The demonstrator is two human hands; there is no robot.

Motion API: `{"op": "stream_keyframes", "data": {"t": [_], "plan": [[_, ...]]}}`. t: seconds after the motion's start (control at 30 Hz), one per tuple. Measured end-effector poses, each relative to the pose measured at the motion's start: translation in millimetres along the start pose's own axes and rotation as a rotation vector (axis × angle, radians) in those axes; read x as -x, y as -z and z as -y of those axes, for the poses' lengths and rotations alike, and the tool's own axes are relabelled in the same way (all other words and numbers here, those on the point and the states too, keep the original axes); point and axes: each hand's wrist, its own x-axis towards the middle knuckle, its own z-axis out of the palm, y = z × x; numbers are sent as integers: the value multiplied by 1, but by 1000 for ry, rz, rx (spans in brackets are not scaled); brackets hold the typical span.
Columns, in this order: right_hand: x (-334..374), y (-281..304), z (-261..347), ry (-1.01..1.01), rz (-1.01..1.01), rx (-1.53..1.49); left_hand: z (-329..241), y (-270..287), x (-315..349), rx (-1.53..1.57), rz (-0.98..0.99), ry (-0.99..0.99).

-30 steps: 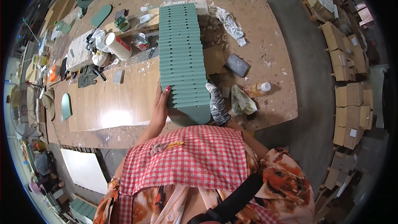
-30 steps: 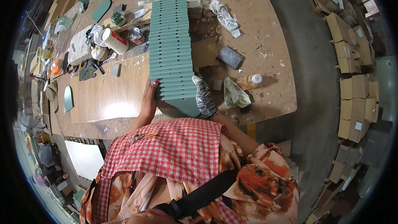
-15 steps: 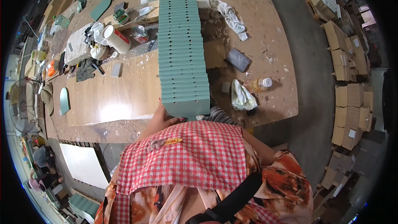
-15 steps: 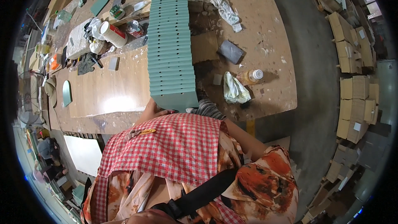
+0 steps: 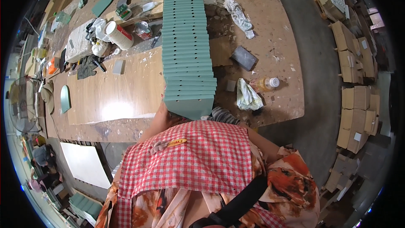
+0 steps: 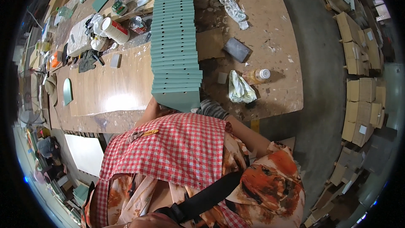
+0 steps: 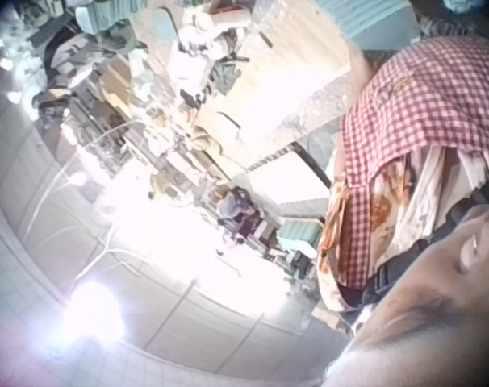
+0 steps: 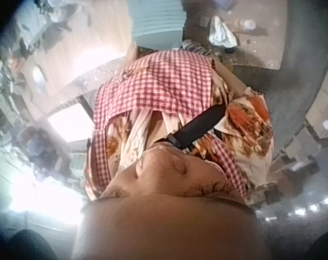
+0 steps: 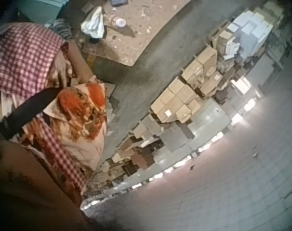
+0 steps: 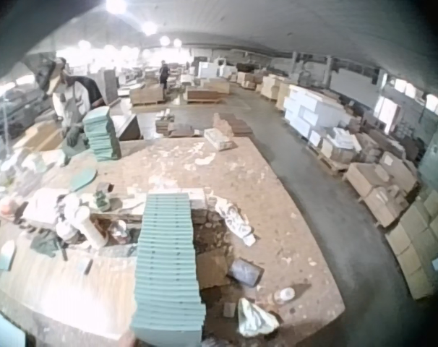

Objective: The person wipes the edges of a stack of green panels with a cloth, applies a green substance from a small block to the panels, and then wipes the panels again with the cloth.

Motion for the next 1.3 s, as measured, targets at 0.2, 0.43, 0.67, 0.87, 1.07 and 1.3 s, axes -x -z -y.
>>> {"op": "stream_keyframes", "data": {"t": [0.2,0.43,0.67,0.87,1.07,1.3], "plan": [[-1,3,3,-14,3,-4,9,-3,1,173,42,146],[1,10,23,115,-115,-101,-4,13,-14,482,-17,228],[7,20,70,263,-282,-189,-27,14,-31,400,-125,-30],[10,25,78,256,-251,-182,-22,13,-36,342,-132,-66],[8,24,79,302,-212,-236,-29,14,-29,395,-169,-32],[9,47,73,349,-294,-645,-34,24,-39,583,-177,67]]}}
